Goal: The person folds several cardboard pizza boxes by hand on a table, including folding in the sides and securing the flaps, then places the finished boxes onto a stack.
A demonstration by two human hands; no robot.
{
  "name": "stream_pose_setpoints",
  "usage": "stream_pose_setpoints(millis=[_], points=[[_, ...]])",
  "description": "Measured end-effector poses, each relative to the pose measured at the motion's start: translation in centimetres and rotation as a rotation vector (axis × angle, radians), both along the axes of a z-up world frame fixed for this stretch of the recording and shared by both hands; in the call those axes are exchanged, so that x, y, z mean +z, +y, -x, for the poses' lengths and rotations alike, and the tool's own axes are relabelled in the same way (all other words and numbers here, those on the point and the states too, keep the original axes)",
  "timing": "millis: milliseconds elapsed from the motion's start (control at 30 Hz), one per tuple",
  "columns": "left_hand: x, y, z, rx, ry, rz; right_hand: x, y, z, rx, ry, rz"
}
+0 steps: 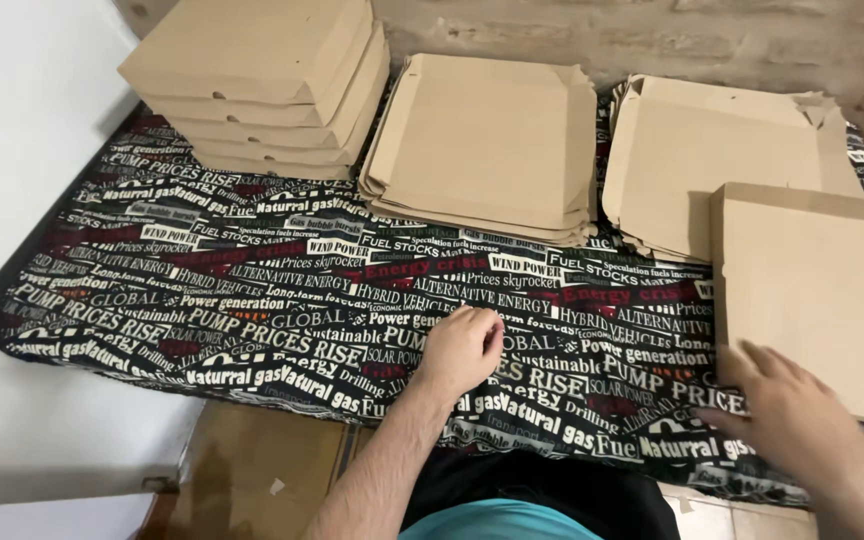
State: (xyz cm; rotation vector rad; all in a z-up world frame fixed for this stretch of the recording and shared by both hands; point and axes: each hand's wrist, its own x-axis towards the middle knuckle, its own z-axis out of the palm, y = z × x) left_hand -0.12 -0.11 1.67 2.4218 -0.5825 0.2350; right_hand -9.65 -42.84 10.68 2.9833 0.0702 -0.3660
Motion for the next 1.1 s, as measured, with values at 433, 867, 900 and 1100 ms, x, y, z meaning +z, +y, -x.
stream_pose_setpoints(millis=[433, 867, 900, 1100], points=[[-0.1, -0.2, -0.2, 0.021, 0.031, -0.045, -10.8, -13.7, 2.8, 0.065, -0.451, 0.285], [-0.1, 0.0, -0.2, 0.009, 0.009, -0.064, -2.1, -5.0, -0.5, 0.278, -0.995, -0.030], [-0.1, 0.0, -0.2, 0.010, 0.004, -0.060, -1.8, -3.5, -1.0, 0.287, -1.019, 0.035], [-2.3, 0.0, -0.7, 0.046, -0.086, 0.035, -4.3, 6.2, -5.5, 0.480, -0.952, -0.012]])
